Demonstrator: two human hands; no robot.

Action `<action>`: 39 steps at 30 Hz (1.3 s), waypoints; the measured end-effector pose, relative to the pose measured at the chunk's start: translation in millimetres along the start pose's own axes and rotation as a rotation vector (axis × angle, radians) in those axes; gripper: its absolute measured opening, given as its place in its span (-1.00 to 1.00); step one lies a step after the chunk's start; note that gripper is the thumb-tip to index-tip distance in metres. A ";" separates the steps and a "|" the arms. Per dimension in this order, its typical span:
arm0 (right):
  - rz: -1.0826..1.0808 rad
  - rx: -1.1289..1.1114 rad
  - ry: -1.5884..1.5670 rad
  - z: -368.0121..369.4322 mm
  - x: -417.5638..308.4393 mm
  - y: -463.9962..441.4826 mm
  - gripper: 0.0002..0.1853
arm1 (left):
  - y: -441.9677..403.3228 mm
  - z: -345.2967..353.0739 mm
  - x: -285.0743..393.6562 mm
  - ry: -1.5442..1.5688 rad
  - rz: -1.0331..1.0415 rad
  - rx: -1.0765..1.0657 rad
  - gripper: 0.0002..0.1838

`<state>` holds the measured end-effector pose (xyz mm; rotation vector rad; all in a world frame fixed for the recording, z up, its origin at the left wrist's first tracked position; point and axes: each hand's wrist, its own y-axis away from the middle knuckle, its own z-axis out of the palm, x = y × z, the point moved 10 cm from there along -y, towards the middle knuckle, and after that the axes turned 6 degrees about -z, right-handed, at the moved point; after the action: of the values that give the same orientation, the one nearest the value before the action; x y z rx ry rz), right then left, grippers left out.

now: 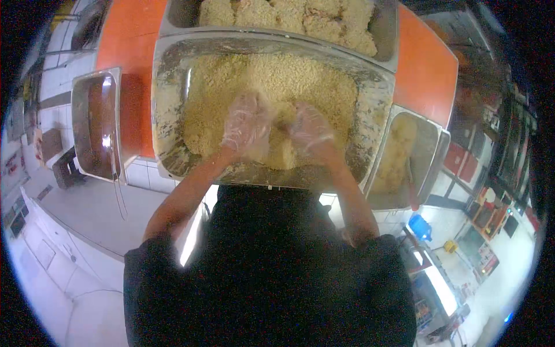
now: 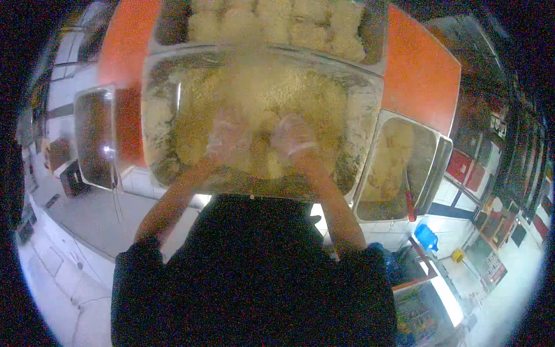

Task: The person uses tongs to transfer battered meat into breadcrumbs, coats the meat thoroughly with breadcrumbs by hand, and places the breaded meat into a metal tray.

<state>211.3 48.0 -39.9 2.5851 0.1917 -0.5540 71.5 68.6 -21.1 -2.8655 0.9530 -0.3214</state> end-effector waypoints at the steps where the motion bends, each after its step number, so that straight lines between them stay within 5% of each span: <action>1: 0.003 -0.002 -0.002 -5.3 4.1 2.0 -0.41 | 3.6 -8.1 4.7 0.046 0.072 0.126 -0.39; 4: 0.177 -0.120 -0.123 6.8 45.5 12.6 -0.45 | 28.2 47.2 27.5 -0.862 0.595 -0.101 -0.39; 6: 0.131 -0.126 0.050 24.1 76.2 17.1 -0.47 | -8.2 -18.5 1.6 -0.051 0.142 -0.171 -0.41; 7: 0.119 -0.127 0.108 25.8 83.1 22.0 -0.48 | -5.3 -14.0 -5.2 -0.047 0.148 -0.171 -0.41; 8: 0.166 -0.112 0.206 16.5 84.5 34.0 -0.50 | 3.2 -13.2 -0.5 -0.551 0.356 0.021 -0.41; 10: 0.210 -0.089 0.304 11.5 82.5 59.8 -0.52 | 18.5 2.1 5.2 -1.062 0.557 0.229 -0.41; 13: -0.100 0.131 0.742 8.5 38.9 86.4 -0.64 | 20.1 -8.0 -8.1 -0.326 0.303 -0.038 -0.43; 15: -0.050 -0.088 0.136 30.2 26.8 82.6 -0.74 | 25.0 -7.7 -7.3 0.049 0.178 -0.167 -0.43; 19: -0.116 0.066 0.042 63.8 1.5 60.1 -0.79 | 38.4 24.9 10.9 0.561 -0.190 -0.649 -0.46; 21: 0.071 -0.148 -0.284 75.4 9.7 47.6 -0.79 | 36.3 27.4 37.7 -0.033 0.057 -0.763 -0.47; 22: 0.139 -0.215 -0.390 75.6 11.0 48.4 -0.79 | 35.3 15.0 37.5 -0.037 0.060 -0.764 -0.47; 24: -0.246 0.109 0.260 19.4 -17.5 54.7 -0.79 | 24.2 -16.4 15.6 0.504 -0.296 -0.646 -0.50; 25: -0.240 0.108 0.255 21.9 -6.7 59.4 -0.79 | 32.5 -2.8 8.8 0.504 -0.292 -0.653 -0.50; 26: -0.178 0.441 -0.250 -8.5 16.0 72.3 -0.77 | 26.7 -6.1 6.8 0.604 -0.227 -0.482 -0.52; 28: -0.095 0.775 -0.752 -30.8 62.0 90.7 -0.76 | 12.1 -5.2 6.9 0.704 -0.150 -0.308 -0.51; 30: 0.234 0.782 -0.403 -72.2 76.0 96.5 -0.60 | -43.1 -37.9 47.4 0.324 -0.043 -0.400 -0.50; 31: 0.231 0.785 -0.406 -86.4 67.9 90.6 -0.60 | -67.0 -43.3 72.0 0.318 0.036 -0.443 -0.50; 33: 0.086 0.776 -0.274 -96.4 43.9 69.5 -0.60 | -96.0 -28.6 113.2 0.306 0.117 -0.489 -0.49; 39: -0.288 0.649 -0.064 -74.9 3.5 14.7 -0.59 | -121.8 60.7 130.8 -0.627 -0.124 -0.364 -0.43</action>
<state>244.0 71.9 24.9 3.1811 0.4270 -0.9269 258.3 89.1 -38.2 -3.0087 0.7613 0.7773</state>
